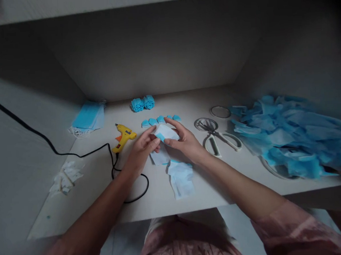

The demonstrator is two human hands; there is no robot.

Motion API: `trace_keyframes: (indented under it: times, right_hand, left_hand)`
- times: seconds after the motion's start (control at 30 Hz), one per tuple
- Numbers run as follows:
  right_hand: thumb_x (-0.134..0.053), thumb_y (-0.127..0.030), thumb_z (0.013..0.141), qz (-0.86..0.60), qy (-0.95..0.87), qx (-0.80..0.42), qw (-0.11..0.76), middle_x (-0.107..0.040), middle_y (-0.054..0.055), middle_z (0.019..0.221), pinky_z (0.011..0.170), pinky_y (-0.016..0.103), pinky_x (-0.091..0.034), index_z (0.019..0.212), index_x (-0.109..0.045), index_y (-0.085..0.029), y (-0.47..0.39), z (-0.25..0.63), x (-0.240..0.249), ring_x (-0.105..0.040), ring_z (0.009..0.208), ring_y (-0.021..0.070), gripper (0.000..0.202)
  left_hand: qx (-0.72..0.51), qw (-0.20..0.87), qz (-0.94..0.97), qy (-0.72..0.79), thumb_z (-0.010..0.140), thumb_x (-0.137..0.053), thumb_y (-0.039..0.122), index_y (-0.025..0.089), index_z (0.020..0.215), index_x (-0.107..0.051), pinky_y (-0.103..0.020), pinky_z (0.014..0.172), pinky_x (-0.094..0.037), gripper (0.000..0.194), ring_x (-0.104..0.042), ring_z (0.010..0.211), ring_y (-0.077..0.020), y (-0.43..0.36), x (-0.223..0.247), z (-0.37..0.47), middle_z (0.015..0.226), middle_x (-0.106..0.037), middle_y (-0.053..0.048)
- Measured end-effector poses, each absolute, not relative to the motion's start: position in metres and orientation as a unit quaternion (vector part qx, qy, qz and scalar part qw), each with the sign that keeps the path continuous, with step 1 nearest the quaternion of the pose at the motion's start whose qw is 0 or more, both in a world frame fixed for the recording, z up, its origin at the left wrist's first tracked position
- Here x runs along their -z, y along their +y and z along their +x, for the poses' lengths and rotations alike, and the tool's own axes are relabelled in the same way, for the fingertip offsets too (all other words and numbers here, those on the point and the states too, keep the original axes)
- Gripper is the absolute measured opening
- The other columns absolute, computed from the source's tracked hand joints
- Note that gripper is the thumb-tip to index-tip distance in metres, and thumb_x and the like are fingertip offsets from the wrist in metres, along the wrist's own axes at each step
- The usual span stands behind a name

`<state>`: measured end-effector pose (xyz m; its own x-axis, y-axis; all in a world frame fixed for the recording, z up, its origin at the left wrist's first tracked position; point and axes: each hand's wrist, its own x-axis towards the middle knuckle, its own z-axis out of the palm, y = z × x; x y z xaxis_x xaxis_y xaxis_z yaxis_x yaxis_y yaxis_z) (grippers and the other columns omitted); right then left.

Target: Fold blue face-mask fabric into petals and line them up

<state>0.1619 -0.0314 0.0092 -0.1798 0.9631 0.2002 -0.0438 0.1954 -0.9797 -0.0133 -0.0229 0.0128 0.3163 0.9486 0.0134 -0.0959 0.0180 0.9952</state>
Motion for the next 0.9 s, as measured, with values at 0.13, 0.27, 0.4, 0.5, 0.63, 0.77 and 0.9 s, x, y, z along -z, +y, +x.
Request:
trace_keyframes:
  times: [0.13,0.27,0.4,0.5,0.63,0.77,0.9]
  right_hand:
    - [-0.07,-0.029,0.078,-0.405,-0.581,-0.482,0.517,-0.063,0.001,0.09,0.075,0.032,-0.048,0.138,-0.045,-0.025,-0.032,0.157,-0.005,-0.058,0.077,0.0158,0.065]
    - [-0.07,-0.03,0.076,-0.379,-0.575,-0.526,0.499,-0.061,0.001,0.088,0.069,0.029,-0.048,0.138,-0.043,-0.023,-0.032,0.153,0.0,-0.056,0.072,0.0139,0.068]
    - [-0.069,-0.028,0.076,-0.389,-0.579,-0.523,0.49,-0.06,0.0,0.085,0.068,0.028,-0.047,0.137,-0.046,-0.024,-0.031,0.154,0.001,-0.055,0.072,0.0134,0.065]
    - [-0.069,-0.026,0.075,-0.395,-0.573,-0.511,0.504,-0.061,0.0,0.085,0.07,0.028,-0.047,0.135,-0.049,-0.023,-0.03,0.156,-0.001,-0.055,0.073,0.0135,0.063]
    - [-0.069,-0.025,0.075,-0.407,-0.565,-0.497,0.518,-0.063,0.001,0.087,0.074,0.03,-0.047,0.133,-0.049,-0.018,-0.032,0.157,-0.006,-0.056,0.074,0.0142,0.062]
    - [-0.07,-0.027,0.075,-0.425,-0.594,-0.473,0.494,-0.063,0.002,0.091,0.076,0.031,-0.047,0.132,-0.051,-0.02,-0.033,0.157,-0.008,-0.057,0.077,0.0156,0.061]
    - [-0.066,-0.037,0.081,-0.431,-0.602,-0.468,0.482,-0.058,0.0,0.079,0.07,0.03,-0.045,0.125,-0.057,-0.021,-0.032,0.162,-0.009,-0.055,0.073,0.0153,0.048]
  left_hand:
    - [-0.392,0.522,0.609,0.451,0.08,-0.062,0.037,0.017,0.072,-0.067,-0.025,0.064,-0.04,0.022,-0.05,0.065,-0.0134,-0.025,-0.014,-0.014,0.065,-0.055,0.001]
    - [-0.414,0.511,0.584,0.476,0.08,-0.062,0.037,0.017,0.064,-0.063,-0.024,0.063,-0.039,0.026,-0.05,0.065,-0.013,-0.021,-0.012,-0.017,0.064,-0.055,0.001]
    - [-0.418,0.55,0.557,0.461,0.08,-0.063,0.039,0.017,0.074,-0.067,-0.024,0.064,-0.042,0.023,-0.052,0.066,-0.0136,-0.016,-0.004,-0.019,0.066,-0.058,0.0]
    - [-0.423,0.581,0.538,0.44,0.082,-0.06,0.04,0.016,0.08,-0.069,-0.026,0.064,-0.044,0.025,-0.054,0.065,-0.0142,-0.017,-0.002,-0.016,0.068,-0.06,-0.001]
    - [-0.411,0.581,0.558,0.428,0.082,-0.061,0.041,0.015,0.079,-0.069,-0.026,0.065,-0.044,0.027,-0.054,0.065,-0.014,-0.02,-0.006,-0.014,0.067,-0.06,-0.001]
    - [-0.415,0.532,0.578,0.46,0.076,-0.067,0.034,0.016,0.072,-0.067,-0.024,0.063,-0.042,0.019,-0.053,0.062,-0.0123,-0.022,-0.011,-0.014,0.061,-0.058,0.001]
    - [-0.405,0.552,0.576,0.447,0.079,-0.062,0.034,0.017,0.071,-0.062,-0.023,0.059,-0.041,0.019,-0.052,0.057,-0.0106,-0.023,-0.013,-0.014,0.059,-0.056,0.003]
